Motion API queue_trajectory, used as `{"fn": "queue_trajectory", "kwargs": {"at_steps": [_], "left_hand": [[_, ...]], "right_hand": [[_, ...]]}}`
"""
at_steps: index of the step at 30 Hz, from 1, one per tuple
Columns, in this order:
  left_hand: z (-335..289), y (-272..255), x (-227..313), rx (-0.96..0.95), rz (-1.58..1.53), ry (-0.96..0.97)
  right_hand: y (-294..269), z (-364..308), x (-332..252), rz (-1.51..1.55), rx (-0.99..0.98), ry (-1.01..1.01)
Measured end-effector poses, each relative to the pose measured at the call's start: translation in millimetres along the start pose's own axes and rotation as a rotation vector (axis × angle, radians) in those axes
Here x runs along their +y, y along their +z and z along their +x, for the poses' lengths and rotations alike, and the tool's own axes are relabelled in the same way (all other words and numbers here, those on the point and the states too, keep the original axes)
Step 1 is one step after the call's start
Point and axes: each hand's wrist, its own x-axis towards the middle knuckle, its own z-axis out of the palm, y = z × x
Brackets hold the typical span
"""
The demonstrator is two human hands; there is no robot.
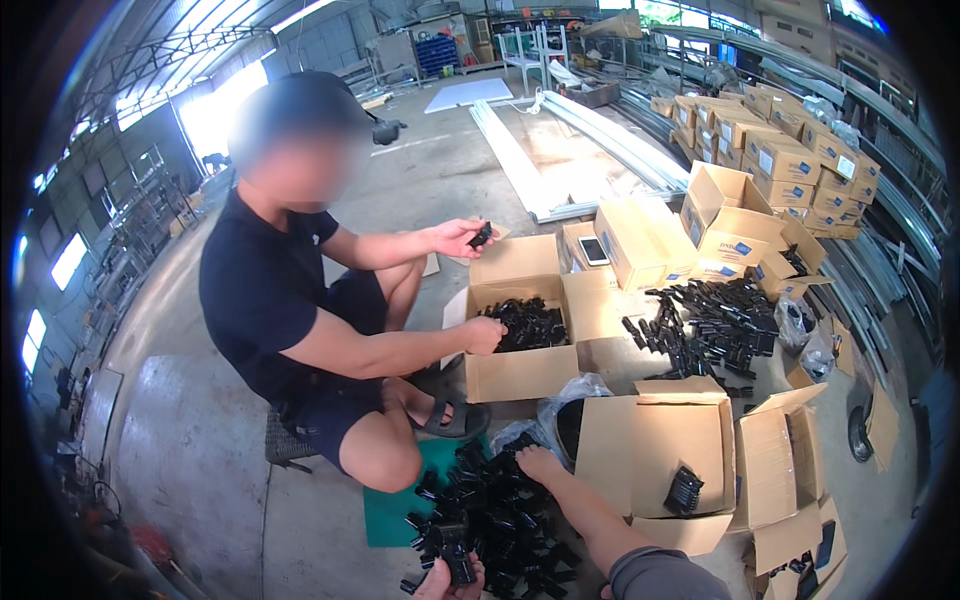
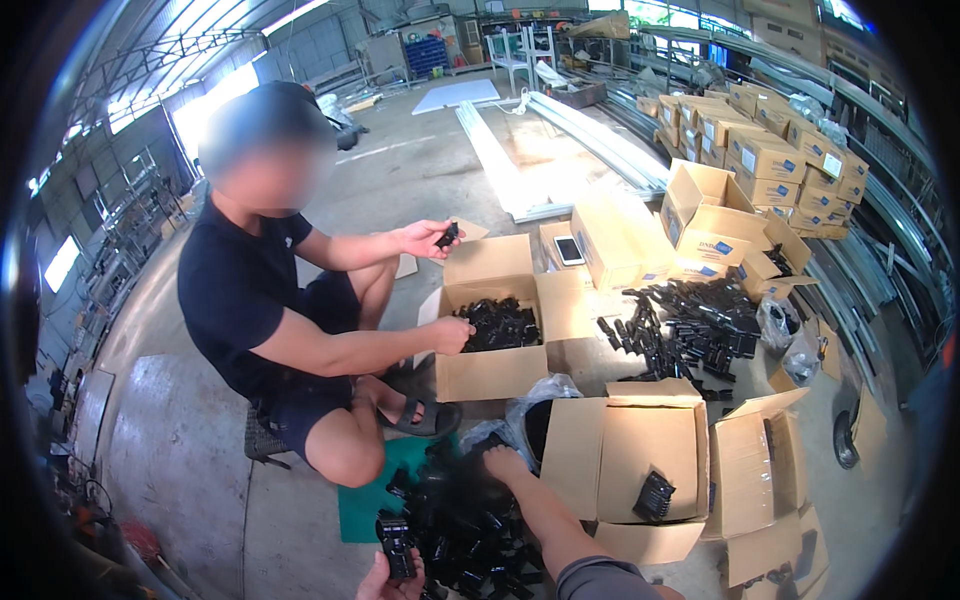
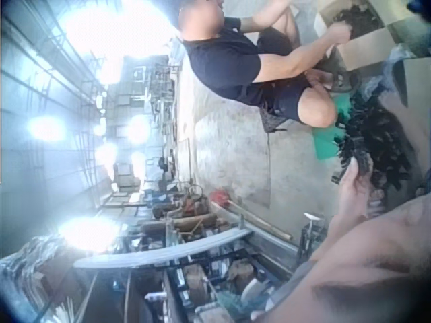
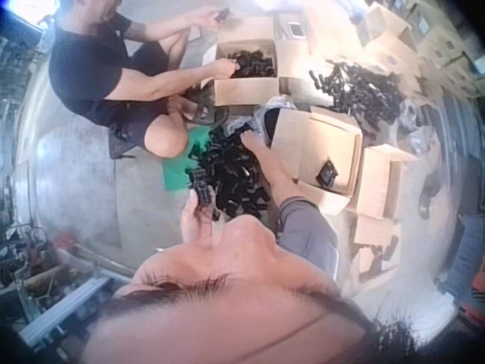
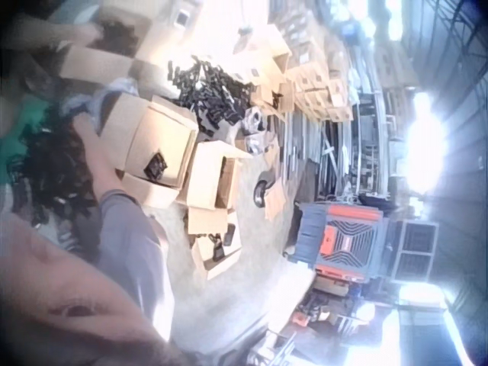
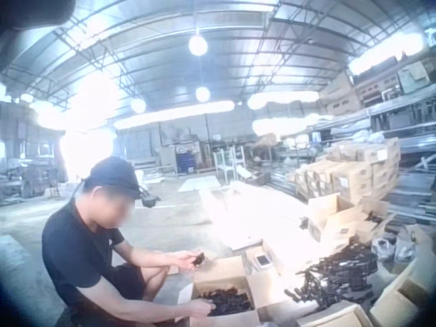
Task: The person sorts black plastic components by hand from a large pile on the floor into various cardboard boxes.
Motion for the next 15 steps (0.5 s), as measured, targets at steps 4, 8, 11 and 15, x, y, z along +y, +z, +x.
{"fn": "queue_trajectory", "kwargs": {"at_steps": [4,8,11,15], "left_hand": [[-9.1,5.5,-4.3,-0.010,-0.001,-0.009],[-30.5,16.2,3.9,0.020,0.019,0.035],[-9.1,-18.3,-3.3,-0.111,0.019,0.116],[-1.2,6.1,-11.7,0.009,0.115,0.043]], "right_hand": [[-10.1,4.8,4.3,0.223,0.074,0.055],[-65.3,2.0,-17.3,0.373,0.101,-0.012],[-102.1,-10.1,-36.6,0.254,0.005,0.004],[-109.2,-35.3,13.5,0.235,-0.041,0.229]]}}
